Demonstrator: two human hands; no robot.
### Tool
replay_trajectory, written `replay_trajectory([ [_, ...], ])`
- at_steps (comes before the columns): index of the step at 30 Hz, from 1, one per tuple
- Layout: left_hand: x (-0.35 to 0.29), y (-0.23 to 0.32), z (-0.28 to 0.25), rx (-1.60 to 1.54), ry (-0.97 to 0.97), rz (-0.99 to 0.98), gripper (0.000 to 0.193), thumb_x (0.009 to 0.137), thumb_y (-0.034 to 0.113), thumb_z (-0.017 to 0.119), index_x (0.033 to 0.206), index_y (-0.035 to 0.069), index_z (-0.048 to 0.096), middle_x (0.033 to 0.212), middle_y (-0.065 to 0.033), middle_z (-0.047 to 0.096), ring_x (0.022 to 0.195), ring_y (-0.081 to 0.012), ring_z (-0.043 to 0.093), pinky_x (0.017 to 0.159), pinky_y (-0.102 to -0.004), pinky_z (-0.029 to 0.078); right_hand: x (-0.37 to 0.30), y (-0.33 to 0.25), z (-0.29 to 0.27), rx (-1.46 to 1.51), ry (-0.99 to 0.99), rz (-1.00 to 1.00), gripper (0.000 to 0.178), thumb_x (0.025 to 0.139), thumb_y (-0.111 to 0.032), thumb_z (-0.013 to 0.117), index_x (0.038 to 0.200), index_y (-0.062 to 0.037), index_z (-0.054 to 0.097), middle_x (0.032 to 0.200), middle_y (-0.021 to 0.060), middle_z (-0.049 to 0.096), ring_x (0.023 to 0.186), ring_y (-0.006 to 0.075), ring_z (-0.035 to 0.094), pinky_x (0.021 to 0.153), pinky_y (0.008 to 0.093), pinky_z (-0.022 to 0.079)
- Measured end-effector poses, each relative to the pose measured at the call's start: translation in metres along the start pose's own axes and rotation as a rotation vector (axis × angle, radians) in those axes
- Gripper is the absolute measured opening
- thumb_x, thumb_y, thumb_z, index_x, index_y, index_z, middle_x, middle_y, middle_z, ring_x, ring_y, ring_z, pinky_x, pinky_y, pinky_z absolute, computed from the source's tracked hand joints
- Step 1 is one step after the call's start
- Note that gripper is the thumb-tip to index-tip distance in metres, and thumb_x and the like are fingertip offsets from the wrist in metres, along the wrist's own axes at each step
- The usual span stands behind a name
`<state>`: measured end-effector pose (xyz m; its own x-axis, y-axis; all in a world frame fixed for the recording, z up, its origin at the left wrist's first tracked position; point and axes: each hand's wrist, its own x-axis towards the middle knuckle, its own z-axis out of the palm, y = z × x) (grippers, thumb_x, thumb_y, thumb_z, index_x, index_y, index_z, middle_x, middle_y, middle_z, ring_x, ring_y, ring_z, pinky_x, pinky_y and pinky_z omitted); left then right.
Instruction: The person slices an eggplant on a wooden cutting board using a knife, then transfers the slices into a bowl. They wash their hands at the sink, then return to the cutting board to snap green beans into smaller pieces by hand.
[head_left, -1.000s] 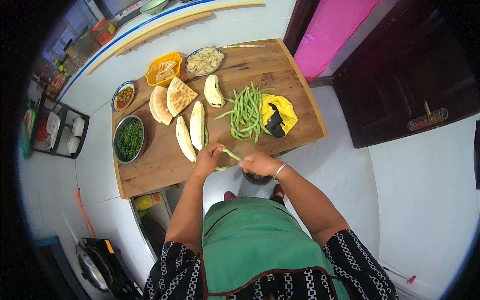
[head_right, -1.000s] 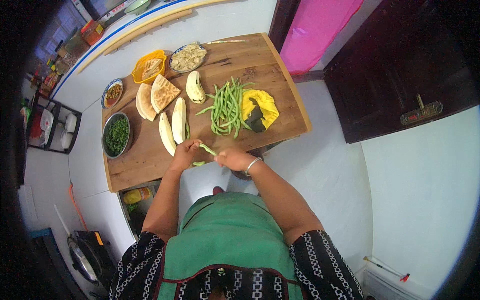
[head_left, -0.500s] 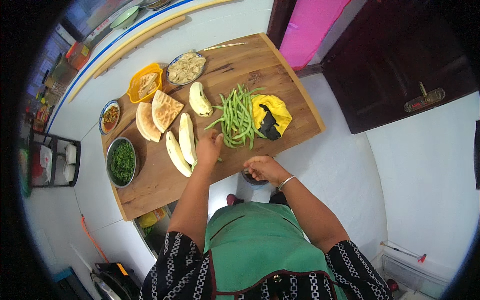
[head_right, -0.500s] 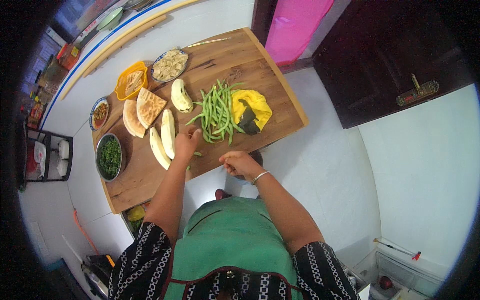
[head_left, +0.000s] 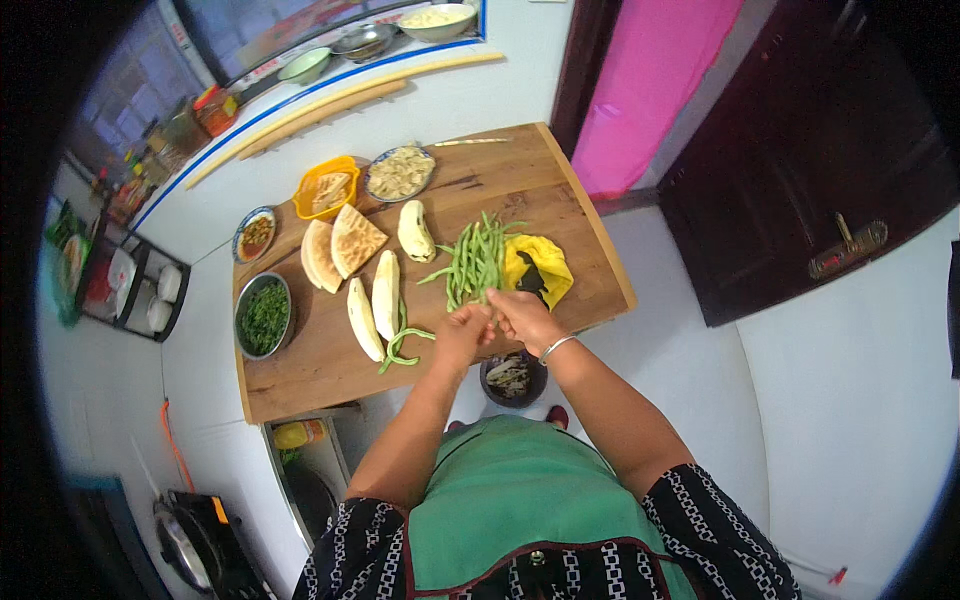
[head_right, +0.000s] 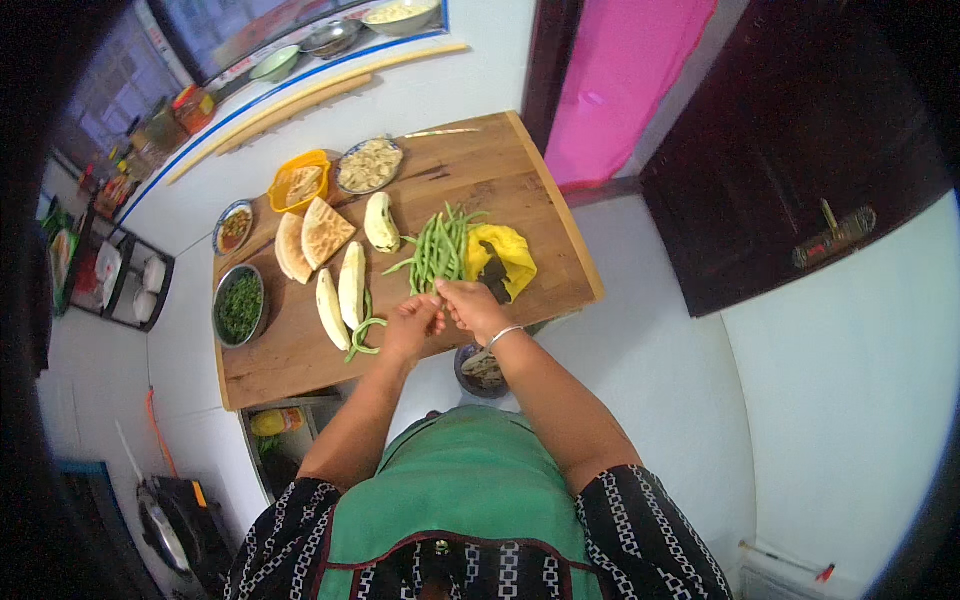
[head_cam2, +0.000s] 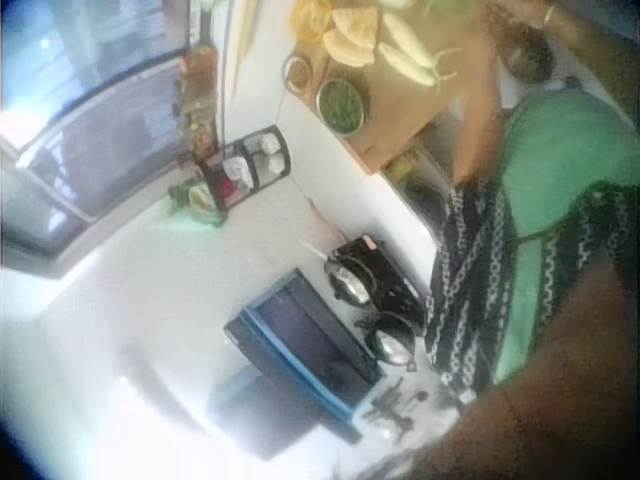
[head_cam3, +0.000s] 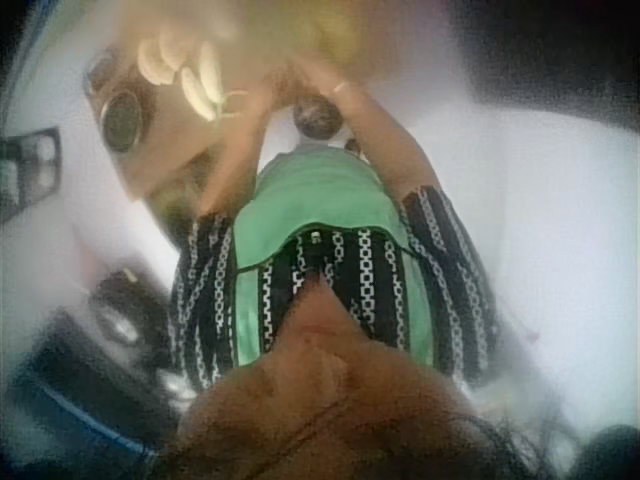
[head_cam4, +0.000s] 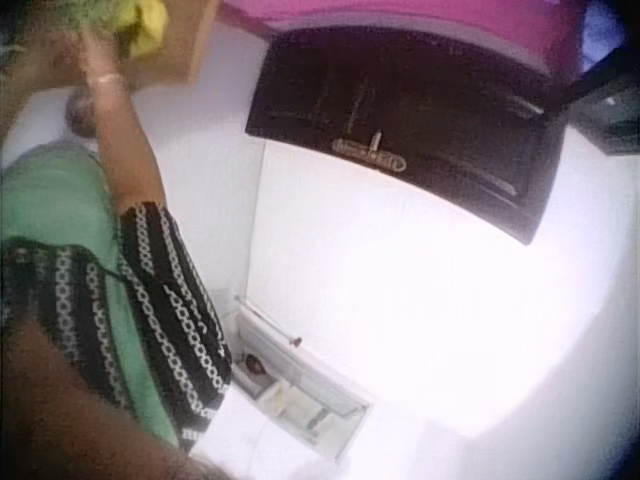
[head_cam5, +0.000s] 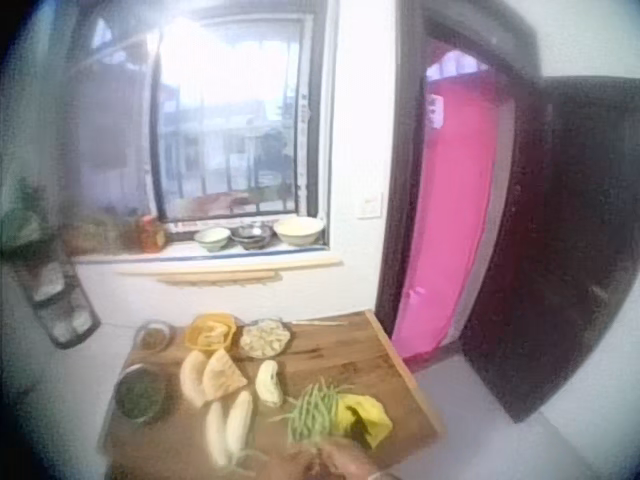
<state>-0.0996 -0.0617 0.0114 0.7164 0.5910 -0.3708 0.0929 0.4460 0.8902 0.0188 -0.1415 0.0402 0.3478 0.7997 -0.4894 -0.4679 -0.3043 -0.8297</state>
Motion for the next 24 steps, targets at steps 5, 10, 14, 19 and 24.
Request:
replay_trajectory([
  [5, -0.033, 0.019, 0.004, 1.035, 0.237, 0.451, 0.020, 0.080, 0.013, 0.058, 0.100, 0.009, 0.058, 0.076, -0.0068, 0.059, 0.068, -0.0218, 0.059, 0.059, -0.0336, 0.047, -0.003, 0.004, -0.011, -0.965, 0.103, -0.376, 0.034, 0.079, -0.035, 0.053, 0.077, -0.0019, 0.061, 0.074, 0.0219, 0.057, 0.072, 0.0380, 0.055, 0.065, 0.0445, 0.043],
  [10, -0.042, 0.016, 0.010, 1.306, 0.191, 0.707, 0.025, 0.073, 0.017, 0.061, 0.097, 0.012, 0.059, 0.103, -0.0109, 0.057, 0.075, -0.0323, 0.060, 0.063, -0.0422, 0.048, -0.023, 0.009, -0.026, -1.133, -0.105, -0.444, 0.032, 0.082, -0.031, 0.048, 0.075, -0.0018, 0.058, 0.077, 0.0203, 0.058, 0.076, 0.0375, 0.055, 0.068, 0.0444, 0.043],
  [14, -0.046, 0.012, 0.018, 1.290, 0.058, 0.618, 0.026, 0.073, 0.009, 0.062, 0.098, 0.009, 0.056, 0.094, -0.0108, 0.058, 0.080, -0.0308, 0.058, 0.064, -0.0394, 0.047, -0.036, 0.016, -0.037, -1.127, -0.109, -0.481, 0.032, 0.083, -0.030, 0.045, 0.074, -0.0014, 0.056, 0.078, 0.0204, 0.058, 0.077, 0.0376, 0.055, 0.069, 0.0443, 0.042],
  [19, -0.049, 0.010, 0.032, 1.182, 0.082, 0.626, 0.021, 0.071, 0.017, 0.064, 0.090, 0.010, 0.057, 0.083, -0.0114, 0.055, 0.075, -0.0310, 0.057, 0.063, -0.0417, 0.047, -0.044, 0.008, -0.049, -1.064, -0.214, -0.379, 0.033, 0.083, -0.031, 0.046, 0.077, -0.0016, 0.058, 0.078, 0.0186, 0.060, 0.077, 0.0344, 0.057, 0.069, 0.0411, 0.044],
  [24, -0.055, 0.015, 0.033, 1.193, 0.090, 0.754, 0.019, 0.071, 0.019, 0.065, 0.086, 0.007, 0.061, 0.078, -0.0127, 0.057, 0.072, -0.0321, 0.057, 0.062, -0.0414, 0.047, -0.049, 0.002, -0.046, -0.967, -0.209, -0.406, 0.032, 0.083, -0.032, 0.049, 0.077, -0.0019, 0.059, 0.076, 0.0162, 0.061, 0.074, 0.0316, 0.058, 0.067, 0.0382, 0.044],
])
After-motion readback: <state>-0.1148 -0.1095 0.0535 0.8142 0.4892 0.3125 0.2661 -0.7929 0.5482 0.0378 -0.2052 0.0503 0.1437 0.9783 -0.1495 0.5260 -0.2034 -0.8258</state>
